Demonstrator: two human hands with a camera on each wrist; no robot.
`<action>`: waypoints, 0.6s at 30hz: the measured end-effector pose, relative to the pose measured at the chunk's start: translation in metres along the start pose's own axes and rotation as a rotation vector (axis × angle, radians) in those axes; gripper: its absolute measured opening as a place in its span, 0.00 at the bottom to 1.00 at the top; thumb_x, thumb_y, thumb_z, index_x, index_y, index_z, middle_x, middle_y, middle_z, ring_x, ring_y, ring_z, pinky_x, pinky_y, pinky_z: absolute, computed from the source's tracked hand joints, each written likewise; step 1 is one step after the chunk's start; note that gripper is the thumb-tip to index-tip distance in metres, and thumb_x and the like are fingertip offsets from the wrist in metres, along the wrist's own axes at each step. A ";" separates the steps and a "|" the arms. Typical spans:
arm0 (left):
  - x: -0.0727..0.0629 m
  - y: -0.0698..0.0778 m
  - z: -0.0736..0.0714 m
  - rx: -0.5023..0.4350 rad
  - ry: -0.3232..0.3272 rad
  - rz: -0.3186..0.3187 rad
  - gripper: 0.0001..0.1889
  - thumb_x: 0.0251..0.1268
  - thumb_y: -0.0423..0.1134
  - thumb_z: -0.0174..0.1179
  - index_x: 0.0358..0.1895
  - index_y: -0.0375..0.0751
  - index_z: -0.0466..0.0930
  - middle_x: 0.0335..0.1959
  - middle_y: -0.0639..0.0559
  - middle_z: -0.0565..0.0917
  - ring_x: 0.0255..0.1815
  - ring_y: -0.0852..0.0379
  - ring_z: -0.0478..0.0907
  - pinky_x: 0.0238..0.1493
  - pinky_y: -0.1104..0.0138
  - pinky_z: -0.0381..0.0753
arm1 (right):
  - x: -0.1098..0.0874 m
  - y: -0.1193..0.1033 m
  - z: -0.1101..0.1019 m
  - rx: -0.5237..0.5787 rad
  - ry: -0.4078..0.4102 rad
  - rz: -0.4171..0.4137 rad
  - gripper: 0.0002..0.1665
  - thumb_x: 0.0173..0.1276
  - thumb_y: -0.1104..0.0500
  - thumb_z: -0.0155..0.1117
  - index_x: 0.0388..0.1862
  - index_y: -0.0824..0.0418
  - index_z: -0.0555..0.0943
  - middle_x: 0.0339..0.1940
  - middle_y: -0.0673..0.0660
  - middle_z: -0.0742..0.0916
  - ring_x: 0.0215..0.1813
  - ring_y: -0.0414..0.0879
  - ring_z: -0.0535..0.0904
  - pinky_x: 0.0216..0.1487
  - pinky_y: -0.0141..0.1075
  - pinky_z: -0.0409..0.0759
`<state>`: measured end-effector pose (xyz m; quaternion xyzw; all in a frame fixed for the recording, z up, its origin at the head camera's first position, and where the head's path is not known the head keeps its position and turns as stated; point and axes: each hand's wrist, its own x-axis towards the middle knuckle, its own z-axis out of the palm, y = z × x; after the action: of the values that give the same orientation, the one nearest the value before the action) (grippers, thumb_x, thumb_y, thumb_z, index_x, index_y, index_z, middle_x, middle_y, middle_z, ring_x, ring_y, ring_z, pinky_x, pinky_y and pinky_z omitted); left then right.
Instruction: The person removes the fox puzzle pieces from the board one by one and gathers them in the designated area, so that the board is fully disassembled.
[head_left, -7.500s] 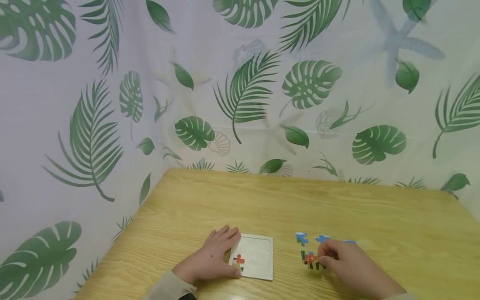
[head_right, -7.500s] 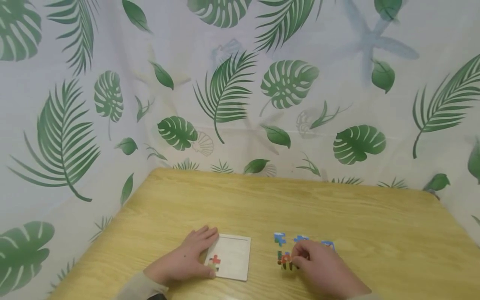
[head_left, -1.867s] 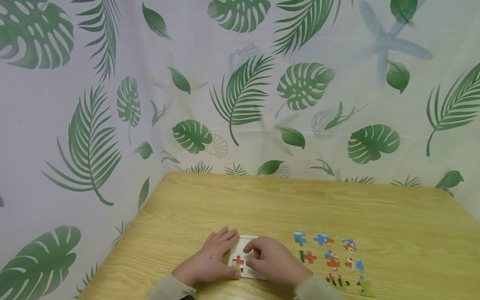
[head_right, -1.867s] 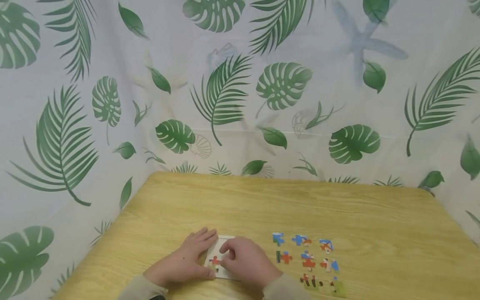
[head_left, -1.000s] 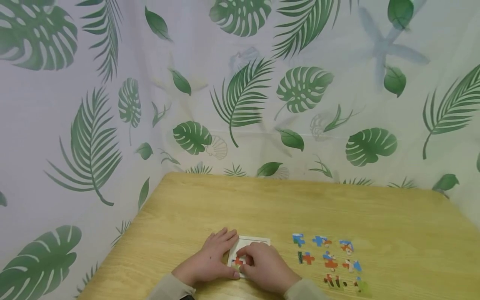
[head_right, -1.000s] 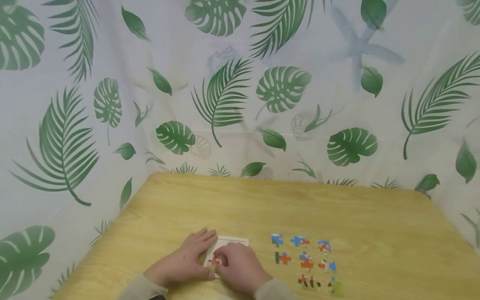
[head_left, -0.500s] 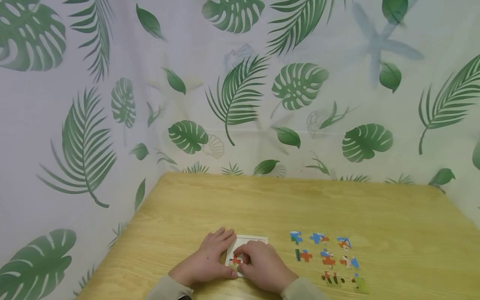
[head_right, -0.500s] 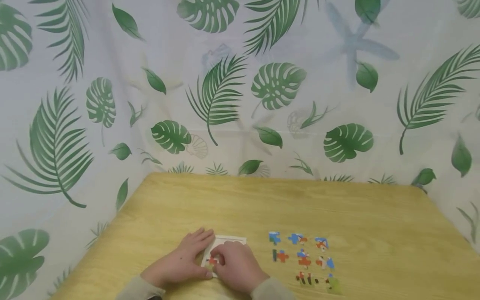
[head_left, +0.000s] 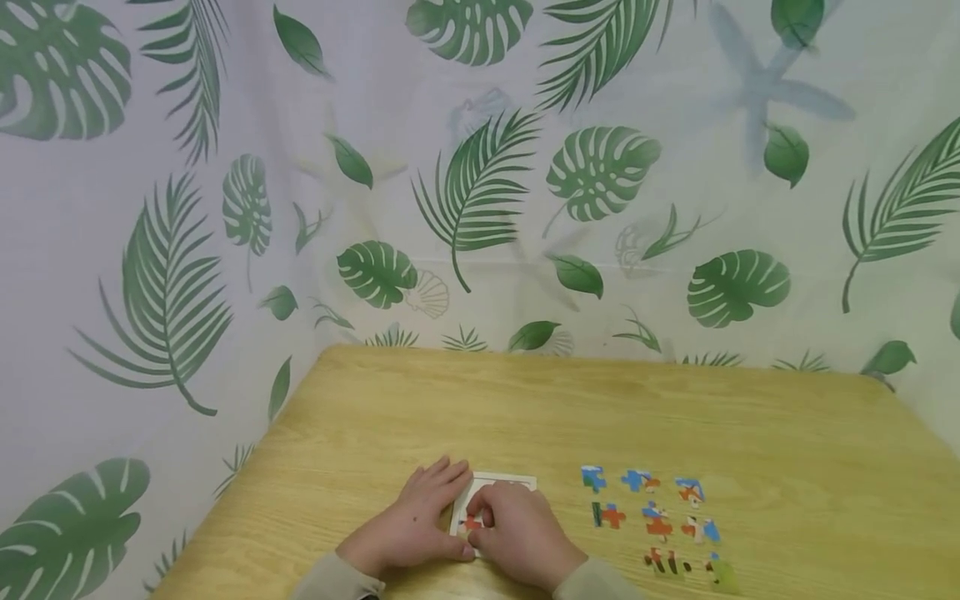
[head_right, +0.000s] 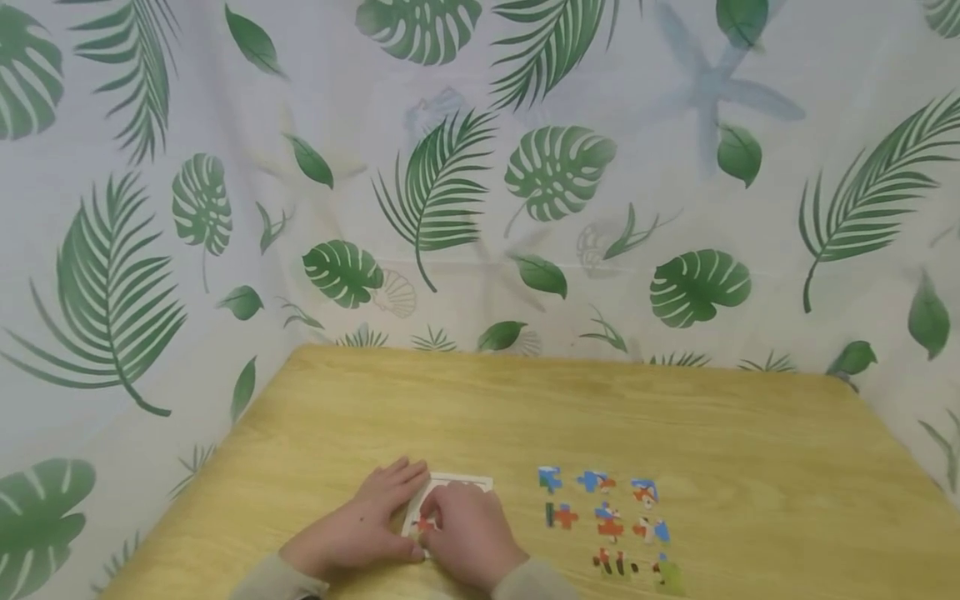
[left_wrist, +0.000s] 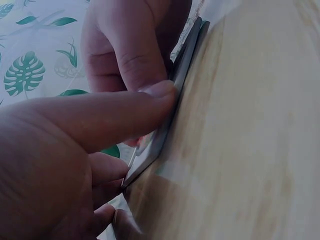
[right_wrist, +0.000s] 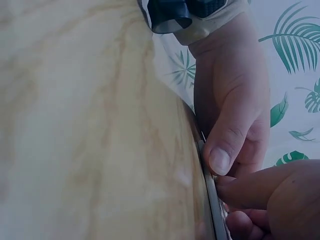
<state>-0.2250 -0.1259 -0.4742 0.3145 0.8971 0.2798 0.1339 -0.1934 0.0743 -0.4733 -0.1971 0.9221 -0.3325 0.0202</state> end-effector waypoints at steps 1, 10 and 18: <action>0.000 0.000 0.001 -0.003 -0.002 -0.002 0.54 0.55 0.60 0.72 0.79 0.34 0.58 0.82 0.45 0.54 0.82 0.41 0.40 0.76 0.41 0.34 | -0.001 0.000 0.001 0.021 0.011 0.011 0.07 0.61 0.56 0.74 0.36 0.50 0.84 0.25 0.41 0.76 0.29 0.37 0.70 0.36 0.37 0.68; 0.000 -0.001 0.001 -0.006 -0.001 -0.007 0.54 0.55 0.61 0.72 0.79 0.35 0.58 0.81 0.45 0.54 0.82 0.41 0.40 0.76 0.41 0.34 | -0.002 0.000 -0.004 0.284 0.040 0.106 0.08 0.68 0.62 0.65 0.29 0.50 0.80 0.26 0.41 0.84 0.27 0.39 0.74 0.30 0.33 0.72; -0.001 0.001 0.000 -0.016 -0.005 -0.016 0.53 0.55 0.59 0.73 0.78 0.35 0.59 0.81 0.44 0.55 0.82 0.40 0.41 0.76 0.40 0.36 | -0.005 0.003 -0.017 0.269 0.023 0.114 0.07 0.69 0.61 0.64 0.30 0.50 0.80 0.27 0.41 0.83 0.30 0.41 0.74 0.33 0.34 0.71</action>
<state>-0.2239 -0.1254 -0.4731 0.3068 0.8970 0.2853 0.1407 -0.1923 0.0888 -0.4622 -0.1362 0.8791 -0.4536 0.0545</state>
